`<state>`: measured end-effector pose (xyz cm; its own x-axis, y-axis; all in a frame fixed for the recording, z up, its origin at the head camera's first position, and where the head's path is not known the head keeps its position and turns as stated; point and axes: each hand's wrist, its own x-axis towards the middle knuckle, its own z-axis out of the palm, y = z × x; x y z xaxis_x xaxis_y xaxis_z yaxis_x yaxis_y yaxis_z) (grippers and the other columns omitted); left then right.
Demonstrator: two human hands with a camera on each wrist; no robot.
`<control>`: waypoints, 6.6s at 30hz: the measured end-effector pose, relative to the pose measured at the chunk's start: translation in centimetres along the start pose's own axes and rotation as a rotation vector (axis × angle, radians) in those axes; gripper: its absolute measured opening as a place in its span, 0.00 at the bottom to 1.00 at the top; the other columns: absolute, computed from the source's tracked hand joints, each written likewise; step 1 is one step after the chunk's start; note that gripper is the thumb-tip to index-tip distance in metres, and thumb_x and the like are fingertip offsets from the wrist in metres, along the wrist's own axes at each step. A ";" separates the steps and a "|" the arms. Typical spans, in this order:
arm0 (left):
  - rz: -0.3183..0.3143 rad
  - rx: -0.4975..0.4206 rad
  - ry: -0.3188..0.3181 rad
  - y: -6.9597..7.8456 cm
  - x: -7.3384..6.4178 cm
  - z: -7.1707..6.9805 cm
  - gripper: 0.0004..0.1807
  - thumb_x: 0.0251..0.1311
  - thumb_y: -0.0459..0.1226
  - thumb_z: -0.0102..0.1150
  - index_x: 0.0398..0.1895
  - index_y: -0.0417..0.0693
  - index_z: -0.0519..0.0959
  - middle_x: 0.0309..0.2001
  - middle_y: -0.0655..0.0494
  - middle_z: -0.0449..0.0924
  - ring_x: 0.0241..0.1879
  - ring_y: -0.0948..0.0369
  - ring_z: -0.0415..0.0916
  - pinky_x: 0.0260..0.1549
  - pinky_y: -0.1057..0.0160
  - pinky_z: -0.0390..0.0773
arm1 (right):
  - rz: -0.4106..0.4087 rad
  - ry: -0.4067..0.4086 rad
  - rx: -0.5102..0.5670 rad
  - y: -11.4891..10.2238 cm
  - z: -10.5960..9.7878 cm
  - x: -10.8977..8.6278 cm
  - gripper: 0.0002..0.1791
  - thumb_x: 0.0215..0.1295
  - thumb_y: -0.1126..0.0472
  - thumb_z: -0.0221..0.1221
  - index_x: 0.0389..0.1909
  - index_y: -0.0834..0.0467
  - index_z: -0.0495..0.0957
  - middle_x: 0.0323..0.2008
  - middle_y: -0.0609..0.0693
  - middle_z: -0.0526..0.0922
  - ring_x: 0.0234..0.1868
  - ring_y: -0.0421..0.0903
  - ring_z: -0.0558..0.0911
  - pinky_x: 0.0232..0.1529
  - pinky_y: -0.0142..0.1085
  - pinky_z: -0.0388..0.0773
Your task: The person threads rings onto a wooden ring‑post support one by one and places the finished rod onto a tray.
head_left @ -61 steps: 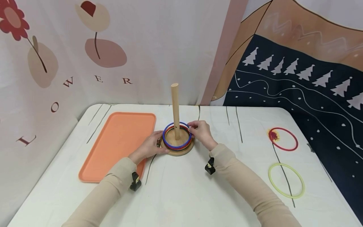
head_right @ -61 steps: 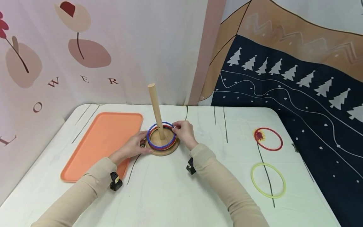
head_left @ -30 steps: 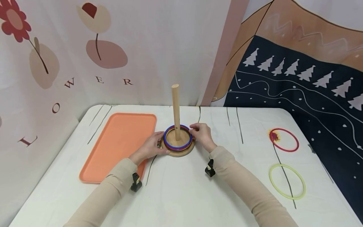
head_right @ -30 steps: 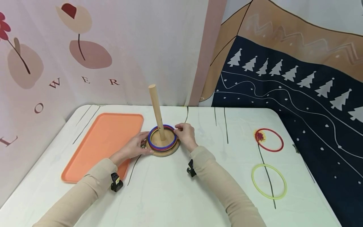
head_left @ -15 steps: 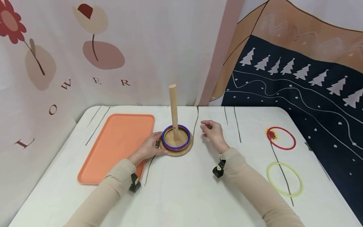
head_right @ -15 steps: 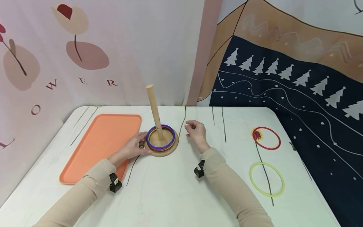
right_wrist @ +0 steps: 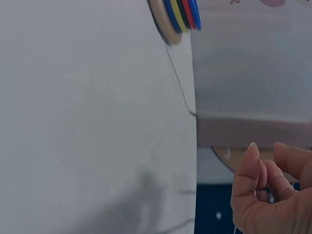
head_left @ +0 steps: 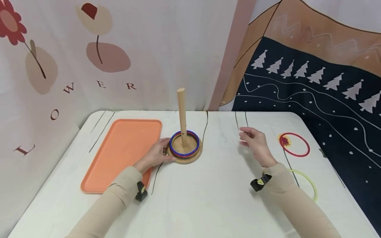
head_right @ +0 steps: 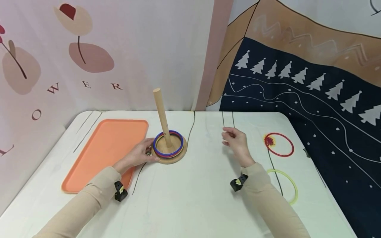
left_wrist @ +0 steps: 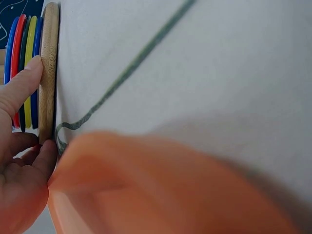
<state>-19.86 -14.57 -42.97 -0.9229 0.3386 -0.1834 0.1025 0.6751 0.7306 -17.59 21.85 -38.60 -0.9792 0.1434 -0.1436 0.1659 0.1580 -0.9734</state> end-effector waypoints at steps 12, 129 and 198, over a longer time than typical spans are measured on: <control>-0.006 -0.002 -0.018 -0.1 0.1 0.1 0.51 0.47 0.43 0.72 0.71 0.36 0.54 0.71 0.40 0.51 0.65 0.44 0.60 0.63 0.49 0.65 | 0.048 -0.065 -0.141 1.9 -9.6 -2.4 0.30 0.66 0.59 0.56 0.64 0.70 0.62 0.44 0.43 0.75 0.40 0.30 0.77 0.44 0.26 0.80; 0.020 0.018 0.003 -0.1 0.1 -0.1 0.51 0.47 0.43 0.72 0.71 0.36 0.55 0.70 0.39 0.53 0.67 0.44 0.57 0.65 0.47 0.61 | -0.219 -0.021 -0.145 -5.7 12.3 2.9 0.07 0.61 0.64 0.61 0.36 0.64 0.82 0.27 0.50 0.80 0.25 0.37 0.74 0.24 0.23 0.72; 0.055 0.037 0.019 -0.5 0.1 0.1 0.49 0.47 0.41 0.72 0.70 0.34 0.56 0.69 0.37 0.54 0.63 0.44 0.63 0.61 0.49 0.68 | -0.091 0.237 -0.094 1.2 5.1 4.6 0.14 0.65 0.60 0.58 0.48 0.63 0.79 0.35 0.50 0.79 0.31 0.41 0.77 0.28 0.22 0.75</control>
<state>-19.93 -14.78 -43.41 -0.9223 0.3636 -0.1310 0.1665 0.6796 0.7144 -22.50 17.68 -41.36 -0.9379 0.3470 0.0004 0.0990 0.2689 -0.9581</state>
